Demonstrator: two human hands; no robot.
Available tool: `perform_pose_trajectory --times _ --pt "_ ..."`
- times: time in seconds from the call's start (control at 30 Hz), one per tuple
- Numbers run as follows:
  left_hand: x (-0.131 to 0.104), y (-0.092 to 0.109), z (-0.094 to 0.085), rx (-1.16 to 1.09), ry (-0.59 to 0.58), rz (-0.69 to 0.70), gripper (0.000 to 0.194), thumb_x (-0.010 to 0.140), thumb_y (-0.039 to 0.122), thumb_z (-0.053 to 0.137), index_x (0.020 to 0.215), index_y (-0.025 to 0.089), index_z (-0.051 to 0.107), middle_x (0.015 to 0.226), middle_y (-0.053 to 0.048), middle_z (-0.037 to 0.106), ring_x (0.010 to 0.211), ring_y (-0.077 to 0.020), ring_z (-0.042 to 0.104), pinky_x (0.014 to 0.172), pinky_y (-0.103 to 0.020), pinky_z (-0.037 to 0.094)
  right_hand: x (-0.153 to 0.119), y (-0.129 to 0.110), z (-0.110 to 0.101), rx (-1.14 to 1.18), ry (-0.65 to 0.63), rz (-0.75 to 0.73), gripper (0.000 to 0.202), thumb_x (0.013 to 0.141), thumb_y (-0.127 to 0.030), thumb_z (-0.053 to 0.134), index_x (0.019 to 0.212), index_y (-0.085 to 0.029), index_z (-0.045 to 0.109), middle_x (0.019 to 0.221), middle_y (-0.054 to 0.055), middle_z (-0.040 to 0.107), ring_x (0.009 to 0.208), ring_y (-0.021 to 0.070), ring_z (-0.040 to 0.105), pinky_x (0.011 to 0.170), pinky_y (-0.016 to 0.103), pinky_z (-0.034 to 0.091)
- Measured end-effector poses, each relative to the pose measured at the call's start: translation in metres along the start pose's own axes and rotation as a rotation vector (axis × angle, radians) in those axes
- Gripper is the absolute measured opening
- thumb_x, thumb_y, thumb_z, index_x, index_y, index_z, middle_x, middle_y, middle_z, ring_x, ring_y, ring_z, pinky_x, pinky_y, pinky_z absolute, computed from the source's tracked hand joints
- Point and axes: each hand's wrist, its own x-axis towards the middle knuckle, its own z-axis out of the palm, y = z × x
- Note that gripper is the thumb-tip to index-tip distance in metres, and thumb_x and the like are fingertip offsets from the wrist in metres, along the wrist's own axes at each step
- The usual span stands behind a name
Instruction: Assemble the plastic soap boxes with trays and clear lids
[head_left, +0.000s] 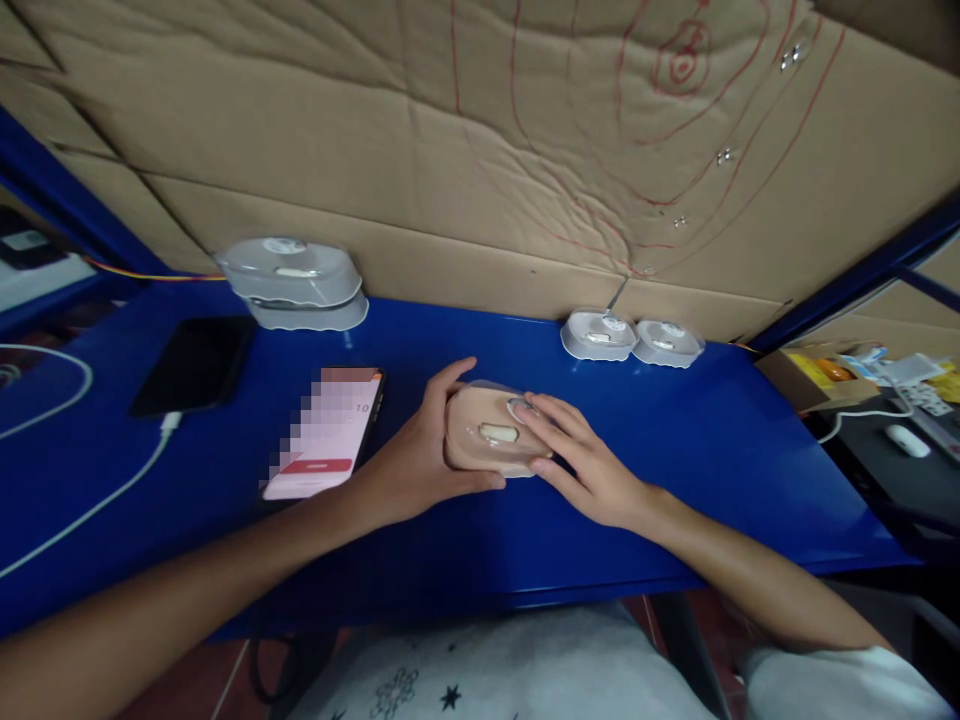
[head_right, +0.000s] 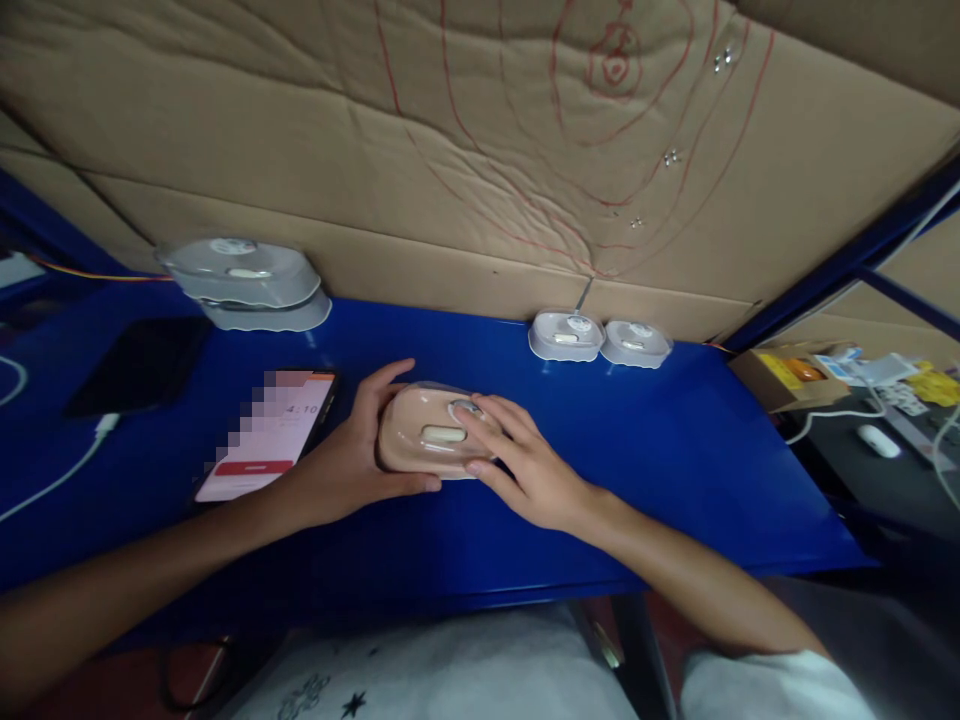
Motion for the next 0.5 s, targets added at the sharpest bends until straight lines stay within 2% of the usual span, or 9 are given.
perform_pose_trajectory --times 0.1,0.23,0.4,0.5 --pt "-0.0005 -0.0050 0.0014 0.040 -0.005 0.055 0.124 0.064 0.040 0.101 0.162 0.031 0.026 0.157 -0.016 0.051 0.145 -0.0398 0.052 0.125 -0.057 0.038 0.0005 -0.0022 0.0022 -0.094 0.012 -0.048 0.070 0.111 -0.035 0.049 0.173 -0.036 0.015 0.171 0.010 0.038 0.160 0.0329 0.034 0.127 0.062 0.039" --pt "-0.0019 -0.0074 0.0036 0.112 0.009 0.055 0.121 0.067 0.046 0.099 0.163 0.030 0.025 0.163 -0.017 0.043 0.147 -0.0403 0.050 0.125 -0.057 0.037 0.0024 -0.0031 0.0002 -0.163 0.010 -0.095 0.077 0.109 -0.037 0.054 0.173 -0.038 0.012 0.168 0.012 0.040 0.159 0.0350 0.034 0.126 0.063 0.041" --pt "-0.0012 0.0001 0.0012 0.092 0.047 0.037 0.119 0.070 0.048 0.097 0.162 0.030 0.025 0.156 -0.016 0.053 0.143 -0.0388 0.054 0.120 -0.053 0.044 0.0046 0.0001 -0.0010 -0.118 -0.014 -0.089 0.084 0.105 -0.046 0.061 0.173 -0.035 0.013 0.167 0.014 0.039 0.157 0.0348 0.036 0.125 0.062 0.042" --pt "-0.0009 0.0013 -0.0010 0.148 0.032 0.038 0.117 0.070 0.051 0.096 0.162 0.030 0.027 0.159 -0.016 0.049 0.146 -0.0398 0.052 0.122 -0.053 0.043 0.0046 0.0024 -0.0020 -0.123 -0.008 -0.082 0.083 0.105 -0.046 0.062 0.173 -0.034 0.015 0.164 0.015 0.042 0.156 0.0353 0.038 0.124 0.062 0.043"
